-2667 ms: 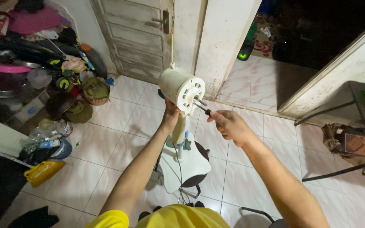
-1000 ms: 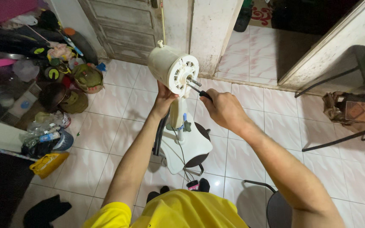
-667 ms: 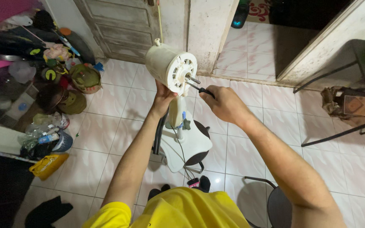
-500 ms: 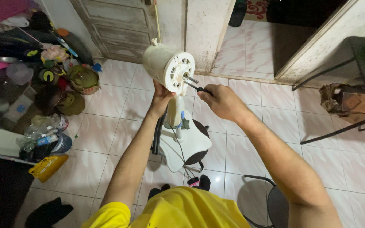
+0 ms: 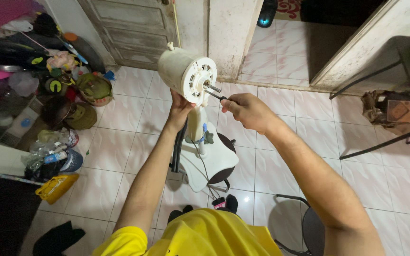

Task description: The person uses a screwdriver to repeatedly loosen and tighten a screw on the rear motor housing of a standing fan. They periodically walk to a nearby table to pick up small metal parts from a green plate and return to the fan to insert them into the motor housing.

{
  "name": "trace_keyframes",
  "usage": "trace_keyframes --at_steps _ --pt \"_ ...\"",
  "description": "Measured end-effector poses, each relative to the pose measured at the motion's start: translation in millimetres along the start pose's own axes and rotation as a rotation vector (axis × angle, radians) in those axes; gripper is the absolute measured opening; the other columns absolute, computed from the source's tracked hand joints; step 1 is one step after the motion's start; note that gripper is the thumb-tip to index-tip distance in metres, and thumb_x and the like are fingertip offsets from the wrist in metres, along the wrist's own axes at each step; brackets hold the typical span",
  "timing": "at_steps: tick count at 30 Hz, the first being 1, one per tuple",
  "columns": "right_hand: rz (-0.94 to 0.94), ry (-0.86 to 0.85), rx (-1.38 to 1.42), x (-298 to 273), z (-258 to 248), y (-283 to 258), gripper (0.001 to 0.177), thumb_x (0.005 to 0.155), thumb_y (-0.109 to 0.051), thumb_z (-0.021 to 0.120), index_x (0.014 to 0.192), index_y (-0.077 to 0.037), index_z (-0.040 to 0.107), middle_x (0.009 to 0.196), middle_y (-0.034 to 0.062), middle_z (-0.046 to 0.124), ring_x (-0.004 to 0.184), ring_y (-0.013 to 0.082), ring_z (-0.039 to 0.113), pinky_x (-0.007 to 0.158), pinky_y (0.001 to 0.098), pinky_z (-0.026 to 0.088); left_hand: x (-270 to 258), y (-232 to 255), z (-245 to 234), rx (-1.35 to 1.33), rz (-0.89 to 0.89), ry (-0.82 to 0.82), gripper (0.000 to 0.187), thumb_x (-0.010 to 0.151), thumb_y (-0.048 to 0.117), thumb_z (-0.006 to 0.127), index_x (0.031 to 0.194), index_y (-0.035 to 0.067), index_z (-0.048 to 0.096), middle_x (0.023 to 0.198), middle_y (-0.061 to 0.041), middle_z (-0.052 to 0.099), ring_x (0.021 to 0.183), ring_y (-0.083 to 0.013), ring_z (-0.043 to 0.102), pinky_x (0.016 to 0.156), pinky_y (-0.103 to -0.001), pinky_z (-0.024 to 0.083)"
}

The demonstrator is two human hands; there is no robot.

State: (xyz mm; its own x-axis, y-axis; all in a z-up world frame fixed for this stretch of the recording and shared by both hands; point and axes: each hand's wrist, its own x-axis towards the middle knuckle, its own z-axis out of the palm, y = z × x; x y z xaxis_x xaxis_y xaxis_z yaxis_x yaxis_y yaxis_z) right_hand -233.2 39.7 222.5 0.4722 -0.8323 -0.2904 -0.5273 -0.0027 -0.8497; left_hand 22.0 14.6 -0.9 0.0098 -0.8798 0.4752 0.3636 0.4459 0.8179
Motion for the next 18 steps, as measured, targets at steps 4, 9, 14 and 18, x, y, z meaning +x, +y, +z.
trace_keyframes --at_steps 4,9,14,18 --pt "-0.333 0.164 -0.382 -11 -3 6 0.033 0.102 -0.035 0.06 0.1 -0.003 0.069 0.061 0.0077 0.054 0.053 0.0185 0.048 0.053 0.0377 0.041 1 -6 -13 -0.052 -0.088 0.013 0.099 0.098 0.016 0.075 0.166 0.023 0.004 0.166 -0.004 0.03 0.153 -0.0203 0.034 0.126 -0.043 0.031" --pt "-0.23 0.197 -0.195 -34 -3 42 0.031 0.104 -0.033 0.053 0.102 -0.003 0.058 0.065 0.0104 0.058 0.058 0.0239 0.054 0.056 0.0396 0.045 6 -15 -38 -0.327 -0.188 -0.079 0.089 0.099 0.014 0.074 0.166 0.02 0.016 0.164 -0.002 0.04 0.151 -0.02 0.038 0.124 -0.042 0.034" --pt "-0.367 0.293 0.411 17 53 91 0.029 0.111 -0.03 0.044 0.109 -0.001 0.047 0.094 0.0095 0.064 0.077 0.0198 0.068 0.076 0.0348 0.058 5 -12 -35 -0.173 -0.159 -0.021 0.085 0.094 0.007 0.077 0.161 0.016 0.026 0.157 -0.001 0.045 0.146 -0.0185 0.043 0.121 -0.042 0.037" --pt "-0.431 0.284 0.751 60 86 117 0.026 0.112 -0.026 0.039 0.116 -0.002 0.046 0.117 0.0146 0.063 0.099 0.0224 0.066 0.088 0.04 0.061 -1 -13 -4 -0.138 -0.057 0.141 0.071 0.097 0.001 0.075 0.156 0.01 0.036 0.147 -0.007 0.055 0.136 -0.0201 0.054 0.116 -0.04 0.044"
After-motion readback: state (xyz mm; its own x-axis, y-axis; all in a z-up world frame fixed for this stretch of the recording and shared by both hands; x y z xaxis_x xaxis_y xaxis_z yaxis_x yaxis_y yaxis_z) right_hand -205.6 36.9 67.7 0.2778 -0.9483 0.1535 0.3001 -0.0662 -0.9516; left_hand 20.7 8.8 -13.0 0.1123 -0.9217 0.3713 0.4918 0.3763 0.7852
